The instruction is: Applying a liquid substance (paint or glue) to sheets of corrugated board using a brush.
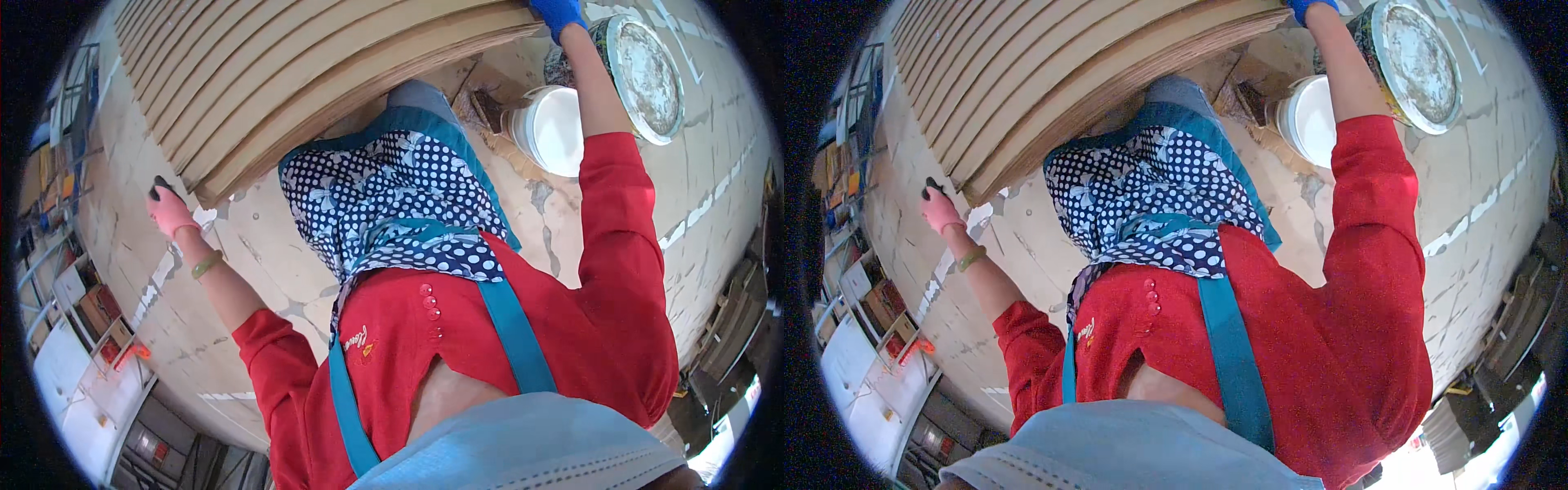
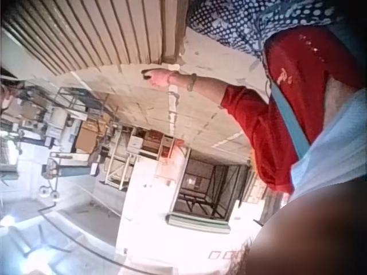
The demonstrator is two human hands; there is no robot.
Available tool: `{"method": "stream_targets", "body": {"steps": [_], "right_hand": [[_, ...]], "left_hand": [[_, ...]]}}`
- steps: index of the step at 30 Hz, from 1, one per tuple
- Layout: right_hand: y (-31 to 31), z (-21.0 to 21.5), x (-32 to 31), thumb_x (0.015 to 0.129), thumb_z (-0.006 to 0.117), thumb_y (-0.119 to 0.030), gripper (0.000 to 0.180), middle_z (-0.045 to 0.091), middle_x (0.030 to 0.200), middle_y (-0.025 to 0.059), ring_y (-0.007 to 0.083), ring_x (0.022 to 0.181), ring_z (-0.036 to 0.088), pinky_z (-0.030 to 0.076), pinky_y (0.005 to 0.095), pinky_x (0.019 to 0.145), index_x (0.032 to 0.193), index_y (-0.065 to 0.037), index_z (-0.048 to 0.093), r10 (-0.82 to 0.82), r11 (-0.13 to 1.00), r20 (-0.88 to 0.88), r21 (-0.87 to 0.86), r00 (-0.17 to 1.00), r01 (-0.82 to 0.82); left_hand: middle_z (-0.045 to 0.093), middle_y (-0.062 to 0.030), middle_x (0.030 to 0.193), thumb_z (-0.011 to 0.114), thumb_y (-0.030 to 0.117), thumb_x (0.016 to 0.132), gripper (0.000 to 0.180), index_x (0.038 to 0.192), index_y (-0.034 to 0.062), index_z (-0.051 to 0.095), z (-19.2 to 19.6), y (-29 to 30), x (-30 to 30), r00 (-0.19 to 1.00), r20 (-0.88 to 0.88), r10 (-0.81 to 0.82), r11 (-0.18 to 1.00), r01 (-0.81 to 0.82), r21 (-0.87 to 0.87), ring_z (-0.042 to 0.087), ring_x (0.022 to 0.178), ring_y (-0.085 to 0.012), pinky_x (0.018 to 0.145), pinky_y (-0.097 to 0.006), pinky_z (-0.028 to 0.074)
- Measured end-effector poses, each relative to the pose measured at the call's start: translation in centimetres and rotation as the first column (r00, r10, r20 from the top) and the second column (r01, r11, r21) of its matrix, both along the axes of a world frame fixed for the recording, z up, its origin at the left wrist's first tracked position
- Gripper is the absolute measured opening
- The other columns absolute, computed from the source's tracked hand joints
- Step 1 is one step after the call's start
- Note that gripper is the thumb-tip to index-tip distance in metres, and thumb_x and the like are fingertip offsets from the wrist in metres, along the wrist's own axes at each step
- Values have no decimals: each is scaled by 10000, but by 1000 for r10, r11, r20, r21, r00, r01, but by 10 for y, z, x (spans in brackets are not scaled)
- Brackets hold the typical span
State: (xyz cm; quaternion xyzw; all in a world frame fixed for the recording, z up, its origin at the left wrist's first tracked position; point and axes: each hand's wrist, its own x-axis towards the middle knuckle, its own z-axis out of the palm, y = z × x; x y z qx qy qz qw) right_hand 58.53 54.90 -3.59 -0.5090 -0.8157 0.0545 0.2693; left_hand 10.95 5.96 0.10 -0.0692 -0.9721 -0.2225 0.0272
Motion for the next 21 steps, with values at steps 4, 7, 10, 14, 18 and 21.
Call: {"method": "stream_targets", "body": {"steps": [4,7,10,14,18,21], "right_hand": [[-30,28,0,935,428,-392,423,650,870,198,391,849,617,474,483,749,854,-55,672,-137,990,46,-8,990,137],[-44,30,-41,934,426,-418,443,655,890,186,388,870,615,469,473,797,861,-56,672,-35,976,-116,-216,993,9],[-21,20,10,935,409,-430,440,649,955,194,389,924,604,451,462,857,932,-69,660,-149,945,-52,-302,988,126],[4,-12,15,901,474,-506,529,639,840,222,267,785,653,488,421,713,1159,-59,590,-249,928,-105,-311,963,206],[0,-6,-8,897,481,-508,520,645,965,210,292,882,645,478,410,777,1136,-65,609,-46,994,-9,-103,999,45],[2,-8,-23,895,484,-509,515,649,1028,204,304,930,641,474,405,810,1125,-68,619,53,999,42,1,998,-53]], "left_hand": [[664,-160,871,425,350,949,415,1047,5,633,-15,9,0,960,279,-31,758,-159,632,623,802,-240,710,-380,467],[667,-137,904,422,288,959,354,1098,27,617,-49,-96,-61,937,-121,-328,830,347,437,589,781,-197,695,-343,458],[656,-112,927,454,235,935,320,1097,16,622,-60,-3,3,912,-36,-408,913,409,3,553,774,-184,704,-344,459],[645,-87,870,477,173,902,285,1041,-26,626,-41,21,24,994,104,-12,806,-52,589,544,717,-190,663,-362,464],[619,-43,819,492,158,877,257,949,-46,631,-1,41,61,996,35,77,764,-82,640,511,674,-190,638,-359,452],[639,-87,804,484,153,866,242,894,-43,624,-23,40,48,991,64,121,605,-125,786,553,681,-244,652,-385,450]]}}
